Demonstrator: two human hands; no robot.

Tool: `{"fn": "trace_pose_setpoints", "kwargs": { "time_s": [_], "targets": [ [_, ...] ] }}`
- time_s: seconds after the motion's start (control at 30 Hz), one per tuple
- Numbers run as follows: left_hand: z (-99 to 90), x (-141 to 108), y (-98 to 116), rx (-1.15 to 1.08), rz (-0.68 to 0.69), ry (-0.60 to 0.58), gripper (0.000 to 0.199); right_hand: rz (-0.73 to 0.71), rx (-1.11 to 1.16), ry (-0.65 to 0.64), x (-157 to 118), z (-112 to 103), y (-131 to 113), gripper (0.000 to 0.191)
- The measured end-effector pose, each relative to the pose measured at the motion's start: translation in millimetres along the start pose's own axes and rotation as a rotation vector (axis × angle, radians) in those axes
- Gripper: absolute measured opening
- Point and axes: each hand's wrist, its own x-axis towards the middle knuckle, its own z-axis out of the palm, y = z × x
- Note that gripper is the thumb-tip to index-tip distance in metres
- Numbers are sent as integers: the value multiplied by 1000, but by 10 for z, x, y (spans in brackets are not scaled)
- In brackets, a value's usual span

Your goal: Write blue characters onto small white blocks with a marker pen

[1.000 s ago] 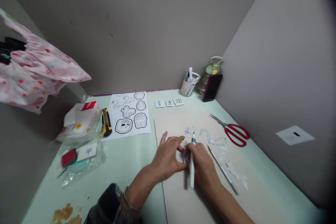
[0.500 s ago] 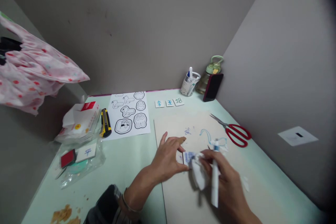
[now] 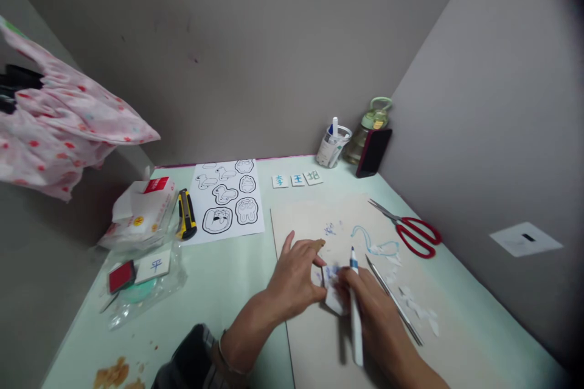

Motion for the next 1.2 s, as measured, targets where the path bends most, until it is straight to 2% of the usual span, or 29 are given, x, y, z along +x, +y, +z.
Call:
{"fn": "trace_pose_setpoints", "kwargs": {
  "time_s": [0.1,0.23,0.47,0.67,0.77,0.9,1.07,1.2],
  "targets": [
    [2,2,1,-2,0,-5,79,-6,-2,-5,-24,10,-8,17],
    [14,-5,-3,4,3,11,81,19,-17,8,82,88,-14,16],
    [8,-4,15,13,4,17,79,12,-9,-50,-24,-63,-24,14],
    [28,-19,9,22,2,26,84,64,-41,9,140,80,-1,17],
    [36,-33,16,28,9,20,86,49,-24,-21,-41,-44,-43,13],
    [14,-33,34,33,7,-3,86,70,-10,-28,-425,-364,-59,10],
    [-24,-13,76,47,-3,-50,91,162,-33,163,-704,-643,50,14],
    [56,20,128,79,-68,-5,83,197,-41,279,-919,-747,134,18]
  ]
}}
